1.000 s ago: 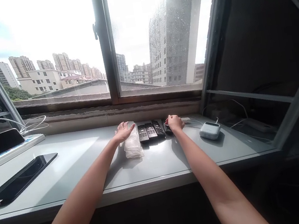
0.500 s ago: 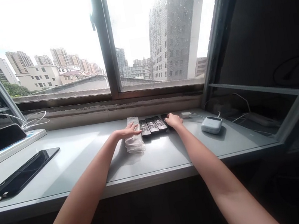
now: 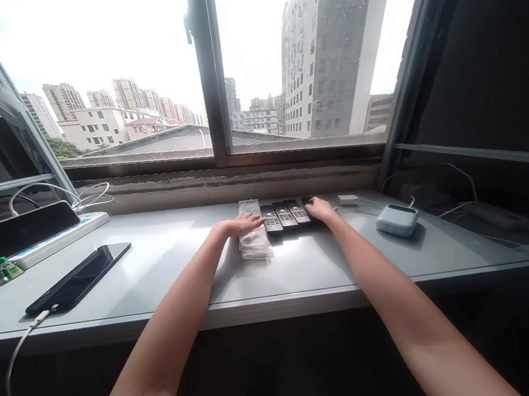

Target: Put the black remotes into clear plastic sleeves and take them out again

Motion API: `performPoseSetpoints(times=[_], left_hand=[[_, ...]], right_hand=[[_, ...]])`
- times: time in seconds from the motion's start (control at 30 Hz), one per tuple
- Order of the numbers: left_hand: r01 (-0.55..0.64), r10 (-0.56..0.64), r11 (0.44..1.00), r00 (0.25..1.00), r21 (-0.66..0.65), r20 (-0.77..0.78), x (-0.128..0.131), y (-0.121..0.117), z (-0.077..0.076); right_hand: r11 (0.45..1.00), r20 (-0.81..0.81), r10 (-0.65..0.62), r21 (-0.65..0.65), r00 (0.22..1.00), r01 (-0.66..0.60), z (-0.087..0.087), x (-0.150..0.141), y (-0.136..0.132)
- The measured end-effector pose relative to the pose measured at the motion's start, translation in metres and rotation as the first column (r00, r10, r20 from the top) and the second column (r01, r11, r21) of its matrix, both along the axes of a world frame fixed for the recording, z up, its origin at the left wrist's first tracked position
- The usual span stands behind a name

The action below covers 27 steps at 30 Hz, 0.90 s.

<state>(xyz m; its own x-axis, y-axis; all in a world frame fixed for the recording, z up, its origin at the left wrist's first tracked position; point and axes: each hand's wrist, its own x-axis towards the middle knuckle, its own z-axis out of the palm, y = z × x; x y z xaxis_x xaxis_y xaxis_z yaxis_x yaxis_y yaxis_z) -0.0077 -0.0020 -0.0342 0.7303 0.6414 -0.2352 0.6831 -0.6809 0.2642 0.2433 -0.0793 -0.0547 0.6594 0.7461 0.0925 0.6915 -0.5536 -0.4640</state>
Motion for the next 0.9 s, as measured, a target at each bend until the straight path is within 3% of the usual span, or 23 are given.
performPoseSetpoints(times=[0.13,0.23,0.3,0.4,0.5,0.63,0.9], left_hand=[[-0.011,0.020,0.998,0.992,-0.067,0.128,0.001,-0.004,0.004],[-0.118,0.105,0.993,0.951,0.025,0.290,0.000,0.000,0.006],[-0.268,0.191,0.952,0.897,0.148,0.399,-0.003,0.007,0.006],[-0.489,0.327,0.831,0.815,0.265,0.478,-0.015,0.018,0.005],[-0.575,0.445,0.750,0.805,0.329,0.393,-0.032,0.028,0.000],[-0.498,0.472,0.806,0.867,0.320,0.160,-0.049,0.036,-0.009],[-0.487,0.466,0.801,0.872,0.348,0.148,-0.048,0.037,-0.011]], right_hand=[[1.000,-0.032,-0.009,0.002,0.999,0.009,0.000,0.001,0.000],[1.000,-0.037,-0.024,0.012,0.999,0.025,0.001,0.002,-0.003],[0.997,-0.029,-0.065,0.028,0.997,0.066,0.003,0.002,-0.006],[0.987,-0.028,-0.151,0.055,0.988,0.152,0.007,0.003,-0.010],[0.976,-0.046,-0.202,0.073,0.978,0.205,0.010,0.004,-0.013],[0.973,-0.071,-0.211,0.084,0.975,0.216,0.011,0.005,-0.015],[0.979,-0.075,-0.177,0.085,0.981,0.183,0.010,0.011,-0.014]])
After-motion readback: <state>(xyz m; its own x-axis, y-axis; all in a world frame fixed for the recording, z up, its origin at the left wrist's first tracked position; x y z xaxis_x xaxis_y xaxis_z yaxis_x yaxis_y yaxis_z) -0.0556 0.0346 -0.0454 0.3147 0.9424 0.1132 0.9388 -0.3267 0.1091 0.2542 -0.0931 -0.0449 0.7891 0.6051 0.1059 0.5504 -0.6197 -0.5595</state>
